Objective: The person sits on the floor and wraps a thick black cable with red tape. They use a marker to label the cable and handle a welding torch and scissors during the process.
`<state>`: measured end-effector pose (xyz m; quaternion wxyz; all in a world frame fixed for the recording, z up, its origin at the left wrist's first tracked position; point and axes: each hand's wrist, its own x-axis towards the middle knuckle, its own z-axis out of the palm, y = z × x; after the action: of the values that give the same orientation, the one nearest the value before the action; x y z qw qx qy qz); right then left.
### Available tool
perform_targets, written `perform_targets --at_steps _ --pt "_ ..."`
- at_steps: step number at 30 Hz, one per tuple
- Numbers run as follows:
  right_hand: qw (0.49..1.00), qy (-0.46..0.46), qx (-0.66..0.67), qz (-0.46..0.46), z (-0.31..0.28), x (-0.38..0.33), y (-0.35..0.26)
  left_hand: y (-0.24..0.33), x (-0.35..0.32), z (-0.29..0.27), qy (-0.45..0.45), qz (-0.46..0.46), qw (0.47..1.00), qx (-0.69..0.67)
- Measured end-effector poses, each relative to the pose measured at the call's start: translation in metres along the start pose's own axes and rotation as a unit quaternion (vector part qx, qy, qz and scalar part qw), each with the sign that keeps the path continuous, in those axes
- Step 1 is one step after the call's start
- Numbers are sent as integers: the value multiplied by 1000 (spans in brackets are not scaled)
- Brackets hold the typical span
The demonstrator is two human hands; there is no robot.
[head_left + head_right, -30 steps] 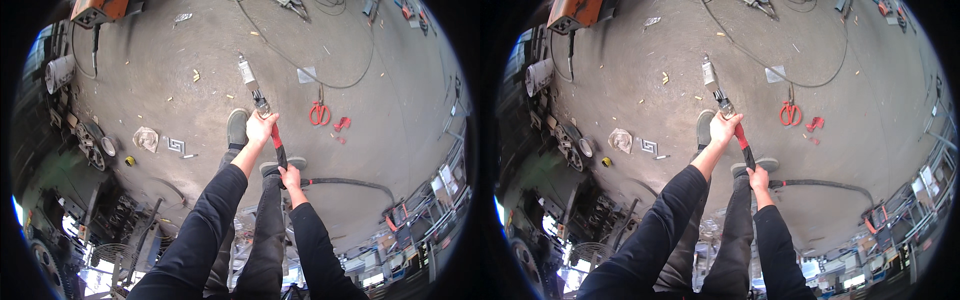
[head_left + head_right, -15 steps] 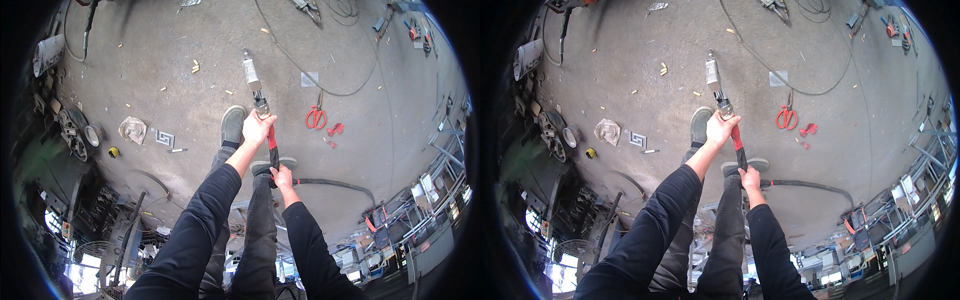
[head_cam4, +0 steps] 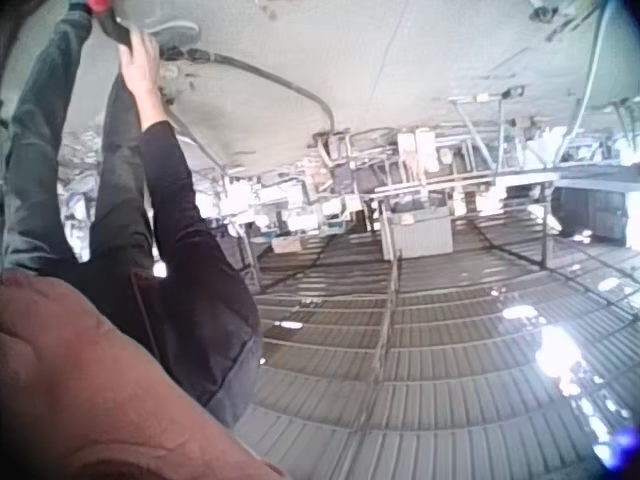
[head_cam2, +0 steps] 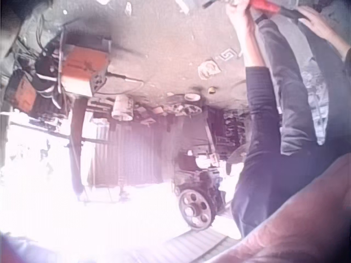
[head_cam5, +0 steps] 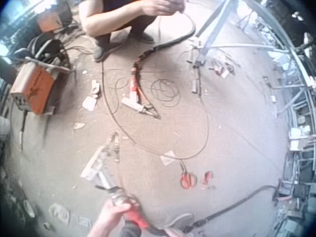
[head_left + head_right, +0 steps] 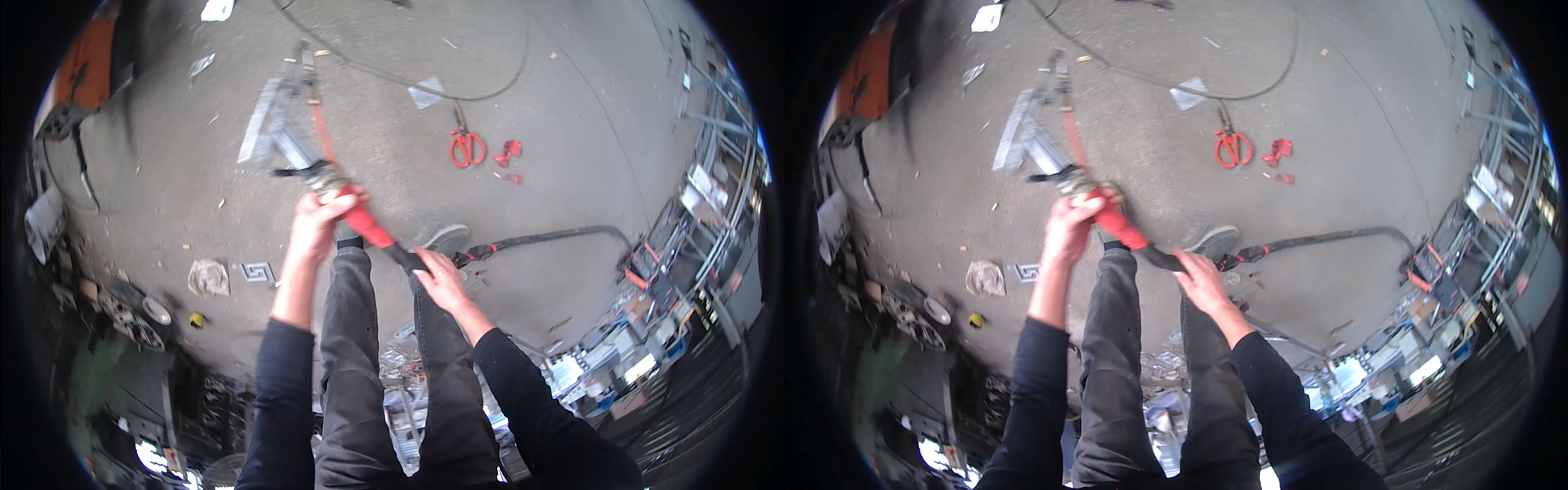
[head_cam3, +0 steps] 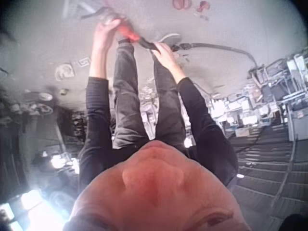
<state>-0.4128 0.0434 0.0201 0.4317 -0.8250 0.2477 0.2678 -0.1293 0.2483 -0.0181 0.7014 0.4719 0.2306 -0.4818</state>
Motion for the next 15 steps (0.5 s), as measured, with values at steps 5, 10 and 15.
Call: perform_targets --at_steps 5,10,15 --pt "978 148 -77 -123 -6 69 -46 65 11 -43 -59 143 964 -215" --pt "978 137 -39 -155 0 164 -20 59 108 -83 81 201 930 -295" --pt "963 236 -25 -128 -52 180 128 9 171 -149 -63 160 923 -345"
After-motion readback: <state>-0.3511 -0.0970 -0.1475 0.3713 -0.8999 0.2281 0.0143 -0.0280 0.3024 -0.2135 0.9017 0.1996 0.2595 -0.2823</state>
